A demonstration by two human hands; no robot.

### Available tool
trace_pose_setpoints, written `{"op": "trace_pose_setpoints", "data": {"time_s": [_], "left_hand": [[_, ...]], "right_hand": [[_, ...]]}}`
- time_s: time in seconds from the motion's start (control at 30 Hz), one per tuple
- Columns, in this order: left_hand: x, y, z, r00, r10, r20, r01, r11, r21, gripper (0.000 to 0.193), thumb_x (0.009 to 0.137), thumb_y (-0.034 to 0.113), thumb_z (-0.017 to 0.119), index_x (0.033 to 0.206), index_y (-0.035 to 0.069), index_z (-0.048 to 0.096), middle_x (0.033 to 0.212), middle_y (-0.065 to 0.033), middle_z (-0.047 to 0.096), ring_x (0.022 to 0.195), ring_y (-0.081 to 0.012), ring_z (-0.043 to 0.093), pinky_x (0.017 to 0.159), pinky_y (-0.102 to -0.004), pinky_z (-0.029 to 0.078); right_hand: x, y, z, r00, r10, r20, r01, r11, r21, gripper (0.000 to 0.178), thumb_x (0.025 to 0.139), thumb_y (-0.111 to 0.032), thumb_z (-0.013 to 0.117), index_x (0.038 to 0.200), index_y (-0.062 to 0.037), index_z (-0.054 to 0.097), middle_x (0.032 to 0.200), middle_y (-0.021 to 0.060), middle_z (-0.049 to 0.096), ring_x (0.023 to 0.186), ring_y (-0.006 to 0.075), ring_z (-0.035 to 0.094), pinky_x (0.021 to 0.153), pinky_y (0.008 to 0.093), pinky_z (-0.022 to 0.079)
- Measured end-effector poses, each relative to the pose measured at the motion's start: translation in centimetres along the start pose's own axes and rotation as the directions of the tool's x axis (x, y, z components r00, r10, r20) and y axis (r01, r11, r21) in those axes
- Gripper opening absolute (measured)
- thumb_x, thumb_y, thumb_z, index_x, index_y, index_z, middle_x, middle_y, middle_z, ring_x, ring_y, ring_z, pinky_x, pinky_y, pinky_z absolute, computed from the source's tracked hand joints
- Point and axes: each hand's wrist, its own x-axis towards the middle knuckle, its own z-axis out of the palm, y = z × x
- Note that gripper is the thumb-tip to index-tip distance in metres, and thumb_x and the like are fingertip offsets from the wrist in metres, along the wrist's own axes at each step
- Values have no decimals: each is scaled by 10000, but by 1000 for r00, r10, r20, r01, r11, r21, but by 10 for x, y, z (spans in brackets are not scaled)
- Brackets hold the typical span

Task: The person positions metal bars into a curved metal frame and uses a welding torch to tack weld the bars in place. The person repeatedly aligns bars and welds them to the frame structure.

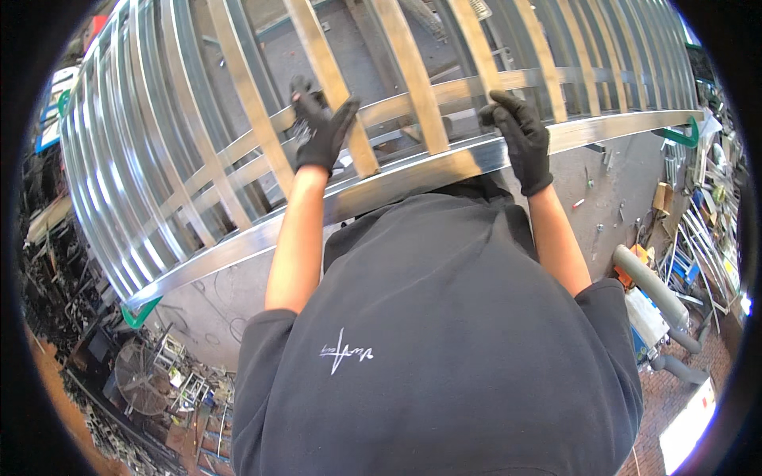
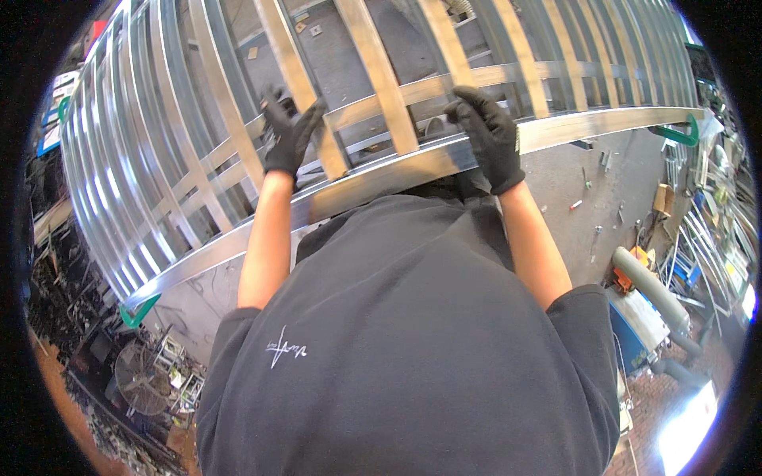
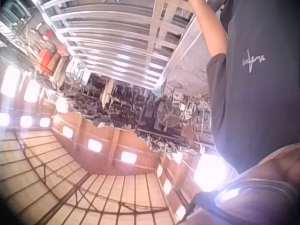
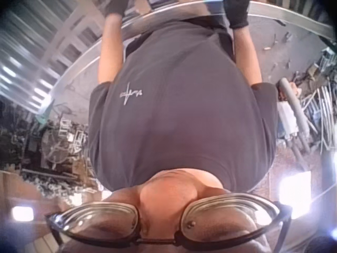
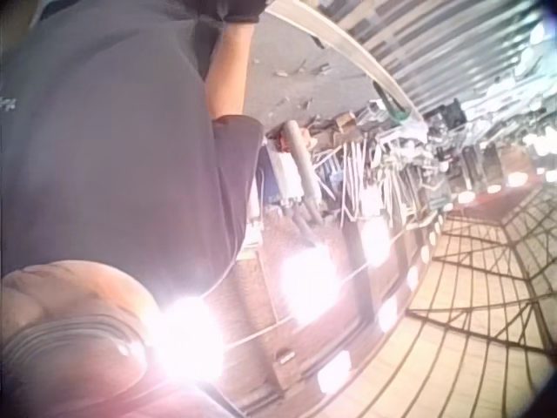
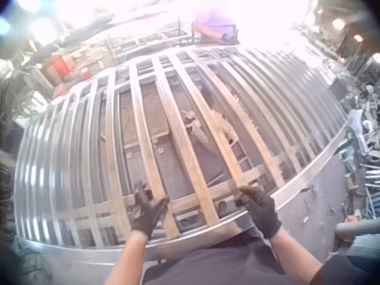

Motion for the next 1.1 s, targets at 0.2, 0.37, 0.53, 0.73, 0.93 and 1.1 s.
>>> {"op": "trace_pose_setpoints", "data": {"time_s": [0.2,0.37,0.53,0.73,0.93,1.1], "left_hand": [[55,-3,1,972,-188,140,150,957,248,1261,729,520,987,1617,-129,370,1610,-371,482,1523,-467,473,1277,-479,407],[89,35,-14,893,-340,296,187,877,443,970,787,560,928,1440,-70,588,1335,-323,734,1233,-433,743,1081,-491,597],[84,10,-11,979,-150,135,161,984,-76,738,801,410,934,1303,-58,665,1166,-216,782,1036,-345,767,928,-459,626],[81,55,-59,980,-165,113,200,812,-549,581,807,209,937,1265,-2,648,1077,-100,749,902,-202,718,775,-387,605],[73,86,-82,982,-168,89,186,755,-629,454,860,224,890,1245,54,716,1004,-40,740,831,-147,682,743,-335,571],[74,92,-88,974,-212,77,207,700,-683,474,867,228,880,1276,63,707,1017,-44,736,833,-151,684,751,-336,577]], "right_hand": [[-24,-12,85,914,-34,404,163,943,-289,345,1101,-217,696,1380,-14,710,1216,196,794,1066,319,778,943,413,604],[-31,-10,111,872,-67,484,334,806,-490,330,1094,-264,664,1373,-97,724,1158,193,798,1051,379,772,910,458,599],[-34,-9,116,828,-104,550,495,596,-632,460,1059,-467,664,1380,-141,703,1090,176,805,1003,375,783,883,494,593],[-37,-79,139,750,-52,659,581,529,-619,438,1026,-560,688,1095,-133,751,973,129,797,890,324,792,820,462,607],[-22,-122,153,588,-284,757,800,343,-493,353,1052,-453,697,945,-118,733,812,103,758,754,284,777,676,438,612],[-13,-139,158,472,-247,846,879,205,-430,314,1051,-376,698,962,-75,716,813,116,761,747,295,778,670,432,628]]}}
